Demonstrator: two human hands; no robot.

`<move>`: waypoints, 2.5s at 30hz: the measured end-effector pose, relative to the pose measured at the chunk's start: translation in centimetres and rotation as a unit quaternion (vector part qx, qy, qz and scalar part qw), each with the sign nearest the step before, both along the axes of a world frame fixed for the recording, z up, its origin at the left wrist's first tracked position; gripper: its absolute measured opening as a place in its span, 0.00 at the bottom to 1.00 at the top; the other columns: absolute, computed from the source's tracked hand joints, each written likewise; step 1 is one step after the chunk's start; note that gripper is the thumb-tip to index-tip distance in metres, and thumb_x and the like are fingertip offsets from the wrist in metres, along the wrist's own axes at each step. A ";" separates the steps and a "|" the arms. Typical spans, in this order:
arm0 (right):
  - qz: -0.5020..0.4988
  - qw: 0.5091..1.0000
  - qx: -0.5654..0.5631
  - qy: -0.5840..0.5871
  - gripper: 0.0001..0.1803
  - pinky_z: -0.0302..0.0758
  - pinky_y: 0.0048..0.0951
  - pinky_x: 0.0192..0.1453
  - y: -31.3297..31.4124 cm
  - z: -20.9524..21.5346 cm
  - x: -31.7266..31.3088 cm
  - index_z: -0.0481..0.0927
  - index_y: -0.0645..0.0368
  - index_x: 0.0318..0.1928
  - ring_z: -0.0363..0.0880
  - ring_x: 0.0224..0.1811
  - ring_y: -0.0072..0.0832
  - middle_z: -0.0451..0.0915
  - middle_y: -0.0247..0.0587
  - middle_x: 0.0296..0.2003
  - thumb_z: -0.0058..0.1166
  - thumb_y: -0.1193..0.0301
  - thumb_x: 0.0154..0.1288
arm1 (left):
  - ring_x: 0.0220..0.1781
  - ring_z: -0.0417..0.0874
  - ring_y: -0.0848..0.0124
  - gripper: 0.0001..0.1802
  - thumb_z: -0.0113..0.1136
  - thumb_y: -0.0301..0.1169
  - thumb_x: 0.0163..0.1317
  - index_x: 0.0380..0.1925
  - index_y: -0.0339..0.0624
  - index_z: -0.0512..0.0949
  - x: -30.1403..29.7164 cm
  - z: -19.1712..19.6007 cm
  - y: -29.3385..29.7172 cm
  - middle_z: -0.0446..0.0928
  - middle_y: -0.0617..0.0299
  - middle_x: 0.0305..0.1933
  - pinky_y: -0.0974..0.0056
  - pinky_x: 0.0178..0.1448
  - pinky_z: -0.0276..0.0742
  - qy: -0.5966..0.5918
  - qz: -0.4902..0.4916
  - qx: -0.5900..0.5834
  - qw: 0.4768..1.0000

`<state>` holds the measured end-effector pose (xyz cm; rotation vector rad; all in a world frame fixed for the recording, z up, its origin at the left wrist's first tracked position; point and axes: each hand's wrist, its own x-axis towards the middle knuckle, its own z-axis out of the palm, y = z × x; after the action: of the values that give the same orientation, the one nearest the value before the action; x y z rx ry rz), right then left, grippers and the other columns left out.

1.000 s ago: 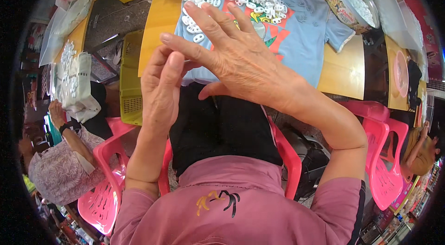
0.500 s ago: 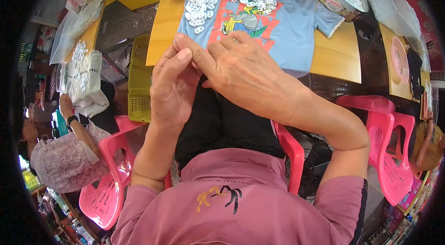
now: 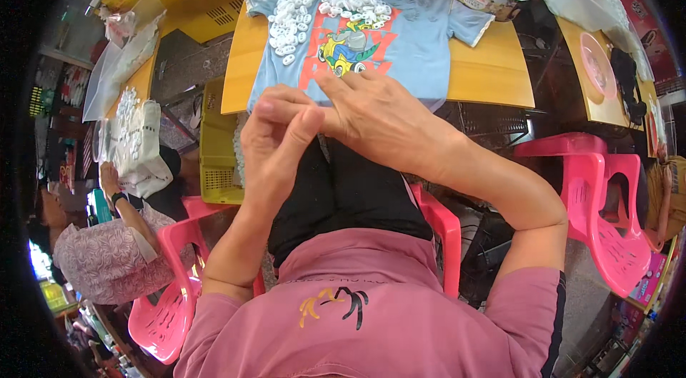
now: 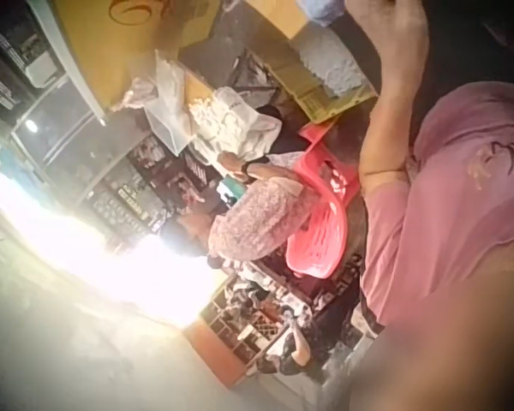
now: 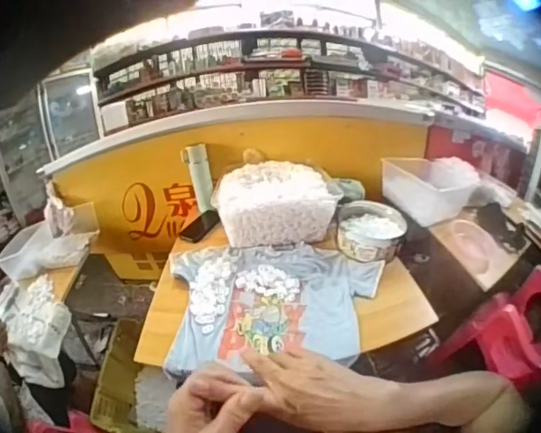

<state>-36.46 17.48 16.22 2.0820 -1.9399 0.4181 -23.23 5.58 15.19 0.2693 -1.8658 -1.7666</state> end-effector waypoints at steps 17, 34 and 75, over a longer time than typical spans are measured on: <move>0.055 0.994 -0.026 -0.090 0.39 0.76 0.39 0.35 0.4 -2.3 -1.7 0.61 0.56 0.69 0.80 0.34 0.40 0.78 0.46 0.35 0.62 0.69 0.57 | 0.30 0.74 0.81 0.17 0.61 0.42 0.66 0.29 0.38 0.79 -1.7 0.0 -1.1 0.76 0.67 0.28 0.72 0.33 0.68 -0.089 -0.054 -0.039 0.994; 0.009 0.947 0.194 -0.256 0.32 0.76 0.39 0.40 -0.5 -1.3 -1.9 0.64 0.53 0.64 0.79 0.36 0.44 0.78 0.44 0.37 0.58 0.72 0.58 | 0.24 0.67 0.82 0.21 0.57 0.48 0.67 0.24 0.44 0.77 -3.3 -2.3 -2.6 0.72 0.68 0.24 0.72 0.26 0.59 -0.184 -0.151 0.326 0.915; -0.037 0.951 0.238 -0.195 0.20 0.75 0.42 0.35 -1.3 -1.5 -3.2 0.71 0.61 0.50 0.81 0.31 0.46 0.81 0.46 0.32 0.59 0.68 0.60 | 0.21 0.69 0.78 0.19 0.56 0.49 0.66 0.26 0.46 0.75 -5.6 -3.4 -2.3 0.71 0.68 0.19 0.69 0.26 0.63 -0.192 -0.080 0.327 0.922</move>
<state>-39.70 16.21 14.71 2.3360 -2.5542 0.3995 -28.80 3.24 11.77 0.7771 -1.4949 -2.5681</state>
